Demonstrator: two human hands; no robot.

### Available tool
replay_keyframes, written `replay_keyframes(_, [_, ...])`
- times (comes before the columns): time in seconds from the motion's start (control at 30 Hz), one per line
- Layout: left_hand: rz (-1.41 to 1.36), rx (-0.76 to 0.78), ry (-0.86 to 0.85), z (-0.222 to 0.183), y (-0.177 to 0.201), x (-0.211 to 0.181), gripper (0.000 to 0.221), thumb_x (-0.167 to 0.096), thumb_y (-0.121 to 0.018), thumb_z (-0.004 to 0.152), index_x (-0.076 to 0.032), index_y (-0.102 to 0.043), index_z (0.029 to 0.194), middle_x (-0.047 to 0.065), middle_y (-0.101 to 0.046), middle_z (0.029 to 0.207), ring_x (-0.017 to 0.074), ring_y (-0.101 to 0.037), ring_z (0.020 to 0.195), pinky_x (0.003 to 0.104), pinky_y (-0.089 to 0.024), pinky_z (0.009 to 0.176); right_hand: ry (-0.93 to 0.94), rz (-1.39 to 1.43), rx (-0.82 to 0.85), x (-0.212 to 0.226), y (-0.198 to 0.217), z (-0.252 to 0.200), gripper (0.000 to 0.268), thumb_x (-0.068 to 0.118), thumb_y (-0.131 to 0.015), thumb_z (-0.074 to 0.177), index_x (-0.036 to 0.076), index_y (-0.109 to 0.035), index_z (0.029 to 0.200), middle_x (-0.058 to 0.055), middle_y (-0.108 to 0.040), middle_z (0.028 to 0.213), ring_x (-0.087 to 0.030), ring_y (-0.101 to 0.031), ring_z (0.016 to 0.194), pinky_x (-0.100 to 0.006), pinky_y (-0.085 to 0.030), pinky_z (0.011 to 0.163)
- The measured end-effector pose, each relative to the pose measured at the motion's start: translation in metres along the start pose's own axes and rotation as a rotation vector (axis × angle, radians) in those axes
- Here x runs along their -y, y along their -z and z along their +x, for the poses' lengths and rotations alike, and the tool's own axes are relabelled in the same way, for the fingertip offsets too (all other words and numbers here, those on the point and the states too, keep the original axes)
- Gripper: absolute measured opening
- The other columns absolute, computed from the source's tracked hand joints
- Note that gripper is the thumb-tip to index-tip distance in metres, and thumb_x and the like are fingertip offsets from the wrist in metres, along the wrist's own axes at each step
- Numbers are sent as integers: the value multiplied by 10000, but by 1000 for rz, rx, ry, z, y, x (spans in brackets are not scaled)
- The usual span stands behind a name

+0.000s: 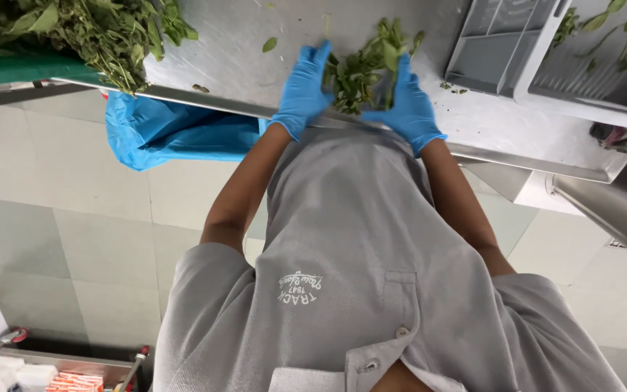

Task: Sorting and picking leafy greens from stems into a container.

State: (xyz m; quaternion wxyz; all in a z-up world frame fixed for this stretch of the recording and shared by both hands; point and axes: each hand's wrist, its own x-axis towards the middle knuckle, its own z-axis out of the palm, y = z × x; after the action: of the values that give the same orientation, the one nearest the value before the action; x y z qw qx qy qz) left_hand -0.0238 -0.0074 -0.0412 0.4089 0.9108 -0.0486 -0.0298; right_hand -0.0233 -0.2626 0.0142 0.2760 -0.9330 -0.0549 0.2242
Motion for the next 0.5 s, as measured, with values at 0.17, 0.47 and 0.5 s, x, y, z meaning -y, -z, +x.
replay_keyframes(0.17, [-33, 108, -114, -1, -64, 18, 843, -88, -819, 641, -30, -469, 1406, 314, -531, 1302, 490, -602, 1070, 496, -525, 885, -63, -54, 4, 38, -31, 25, 1165, 172, -877, 650, -63, -193, 1563, -317, -488, 1339, -469, -662, 892, -484, -572, 760])
replay_keyframes(0.47, [-453, 118, -166, 35, 58, -142, 422, -8, -741, 851, -90, -608, 1244, 147, -682, 1142, 352, -737, 1001, 397, -599, 876, 338, 413, -353, 69, 76, -41, 665, 47, -838, 893, 91, -507, 1468, -144, -628, 1289, -338, -687, 1170, -420, -558, 1012])
replay_keyframes(0.5, [-474, 152, -283, 42, 77, -174, 471, 12, -727, 881, -117, -587, 1312, 135, -653, 1232, 362, -708, 1097, 399, -598, 936, 338, 320, -433, 79, 107, -58, 670, 59, -861, 911, 88, -483, 1464, -151, -589, 1296, -325, -637, 1201, -416, -539, 1031])
